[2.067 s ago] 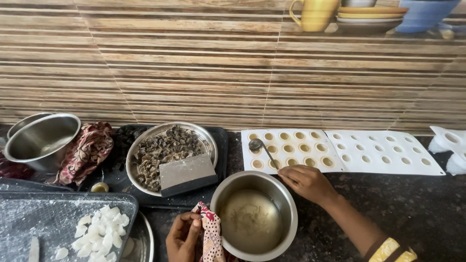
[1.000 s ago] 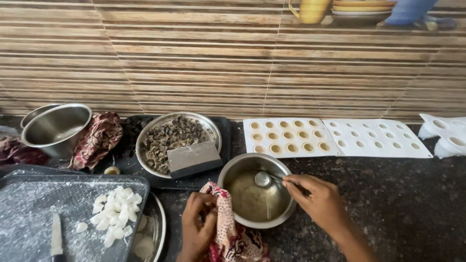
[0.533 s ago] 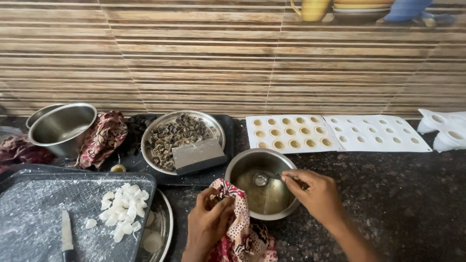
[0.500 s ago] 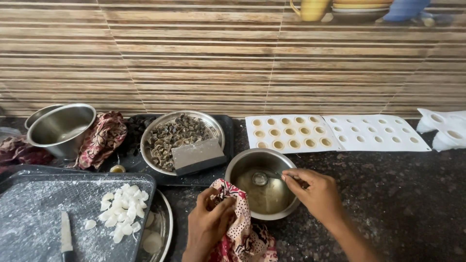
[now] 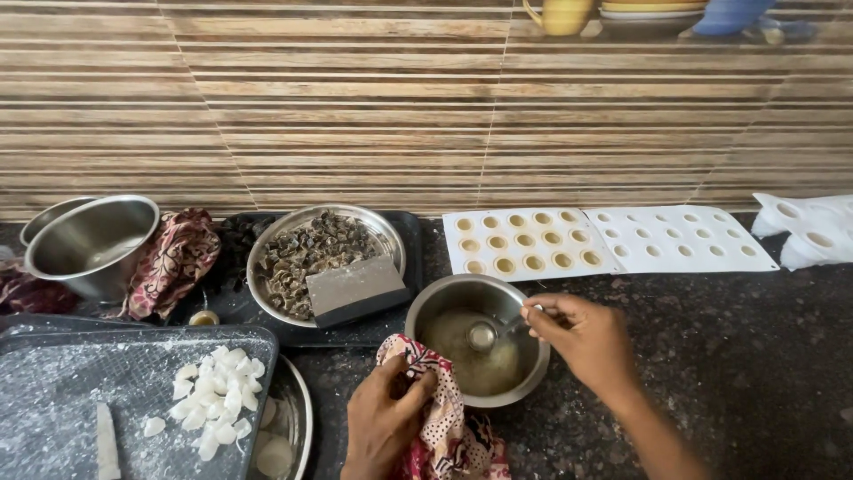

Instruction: The person is pouring melted liquid soap into a white plastic mold using a small measuring cup.

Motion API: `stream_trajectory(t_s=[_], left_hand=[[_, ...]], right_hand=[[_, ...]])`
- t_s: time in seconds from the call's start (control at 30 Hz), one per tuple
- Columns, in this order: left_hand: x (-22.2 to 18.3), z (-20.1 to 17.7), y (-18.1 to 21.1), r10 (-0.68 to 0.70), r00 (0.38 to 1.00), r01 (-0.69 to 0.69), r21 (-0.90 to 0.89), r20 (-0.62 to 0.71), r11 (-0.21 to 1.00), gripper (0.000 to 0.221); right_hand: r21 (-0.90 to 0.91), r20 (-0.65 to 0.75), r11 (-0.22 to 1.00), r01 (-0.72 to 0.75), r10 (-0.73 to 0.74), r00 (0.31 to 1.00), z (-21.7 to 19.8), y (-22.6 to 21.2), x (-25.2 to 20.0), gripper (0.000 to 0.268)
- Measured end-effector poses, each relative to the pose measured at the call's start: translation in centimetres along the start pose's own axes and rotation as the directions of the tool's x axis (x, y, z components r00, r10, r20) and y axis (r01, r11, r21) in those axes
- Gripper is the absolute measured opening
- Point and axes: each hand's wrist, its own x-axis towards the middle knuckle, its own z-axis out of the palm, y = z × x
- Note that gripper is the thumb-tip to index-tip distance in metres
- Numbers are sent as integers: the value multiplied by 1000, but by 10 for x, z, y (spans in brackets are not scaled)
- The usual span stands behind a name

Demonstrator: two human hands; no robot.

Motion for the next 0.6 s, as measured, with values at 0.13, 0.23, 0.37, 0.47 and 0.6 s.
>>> stream_trajectory(t_s=[0.13, 0.23, 0.37, 0.47, 0.6], left_hand=[[-1, -7, -7, -63, 998, 63, -8, 26, 998, 31], [0, -10, -7, -74, 997, 74, -25, -20, 997, 32], [-7, -4, -13, -86, 993, 84, -34, -82, 996, 34], [-11, -2, -16, -140, 988, 140, -3, -63, 990, 35], [-14, 2, -22, -202, 978, 203, 27, -45, 979, 37]], right_hand=[[114, -17, 993, 17, -15, 1000, -11, -11, 7, 17], [146, 11, 988, -48, 46, 999, -21, -27, 13, 18], [172, 16, 983, -63, 61, 998, -35, -54, 30, 19], [174, 19, 984, -32, 29, 999, -43, -71, 48, 20], [173, -9, 985, 13, -11, 1000, -52, -81, 80, 19]])
